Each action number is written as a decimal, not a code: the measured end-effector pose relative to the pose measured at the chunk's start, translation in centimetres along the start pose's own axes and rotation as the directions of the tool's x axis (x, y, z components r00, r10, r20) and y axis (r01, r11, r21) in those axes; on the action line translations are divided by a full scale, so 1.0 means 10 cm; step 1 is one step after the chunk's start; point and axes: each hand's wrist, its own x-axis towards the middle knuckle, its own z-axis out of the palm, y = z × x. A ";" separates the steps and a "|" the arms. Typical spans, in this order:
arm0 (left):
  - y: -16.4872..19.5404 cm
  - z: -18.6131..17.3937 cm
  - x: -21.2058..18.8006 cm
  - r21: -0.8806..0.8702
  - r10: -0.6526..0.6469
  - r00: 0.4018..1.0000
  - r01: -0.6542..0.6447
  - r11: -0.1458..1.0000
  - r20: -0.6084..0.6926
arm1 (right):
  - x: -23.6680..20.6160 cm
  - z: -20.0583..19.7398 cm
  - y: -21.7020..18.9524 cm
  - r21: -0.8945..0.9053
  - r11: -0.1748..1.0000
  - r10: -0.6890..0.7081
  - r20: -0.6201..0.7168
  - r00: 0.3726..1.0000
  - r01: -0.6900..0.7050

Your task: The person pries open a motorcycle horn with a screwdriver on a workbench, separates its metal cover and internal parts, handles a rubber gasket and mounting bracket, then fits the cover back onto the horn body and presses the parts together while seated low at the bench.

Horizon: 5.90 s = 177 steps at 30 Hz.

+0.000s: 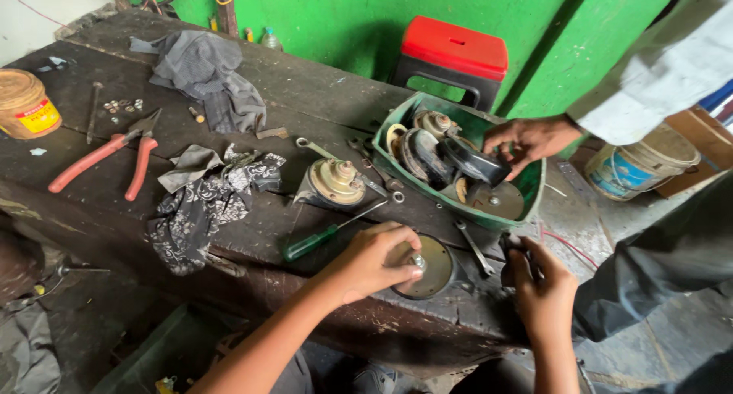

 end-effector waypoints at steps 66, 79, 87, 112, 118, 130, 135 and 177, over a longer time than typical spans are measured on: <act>-0.07 -0.01 -0.03 0.264 0.196 0.971 -0.155 0.952 -0.136 | -0.02 -0.13 -0.02 -0.162 0.929 -0.370 -0.430 0.823 0.333; 0.05 -0.24 0.39 -0.113 0.147 0.943 -0.118 0.987 0.299 | -0.34 -0.16 -0.22 -0.314 0.948 -0.122 -0.211 0.970 0.051; 0.13 -0.23 0.60 -0.059 0.213 0.872 -0.209 0.976 0.440 | -0.30 -0.16 -0.04 -0.354 0.932 -0.004 -0.216 0.976 -0.075; -0.07 0.43 0.06 0.026 0.060 0.994 -0.058 0.998 -0.086 | -0.20 0.79 1.73 -0.183 0.979 -0.063 0.149 0.987 0.090; -0.33 0.50 0.06 0.111 0.161 0.987 -0.159 0.981 -0.015 | -0.07 0.98 1.77 -0.041 0.938 -0.343 0.002 0.939 0.343; -0.10 0.47 0.02 0.062 0.165 0.985 -0.161 0.985 -0.052 | -0.21 1.00 1.81 0.010 0.969 -0.245 -0.022 0.969 0.245; -0.05 0.47 -0.03 0.061 0.124 0.984 -0.117 0.991 -0.126 | -0.27 0.99 1.83 0.096 0.942 -0.321 -0.033 0.947 0.322; 0.13 0.41 -0.03 -0.226 0.035 0.952 -0.108 0.968 -0.303 | -0.51 0.22 0.29 -0.060 0.998 -0.005 0.162 0.987 0.015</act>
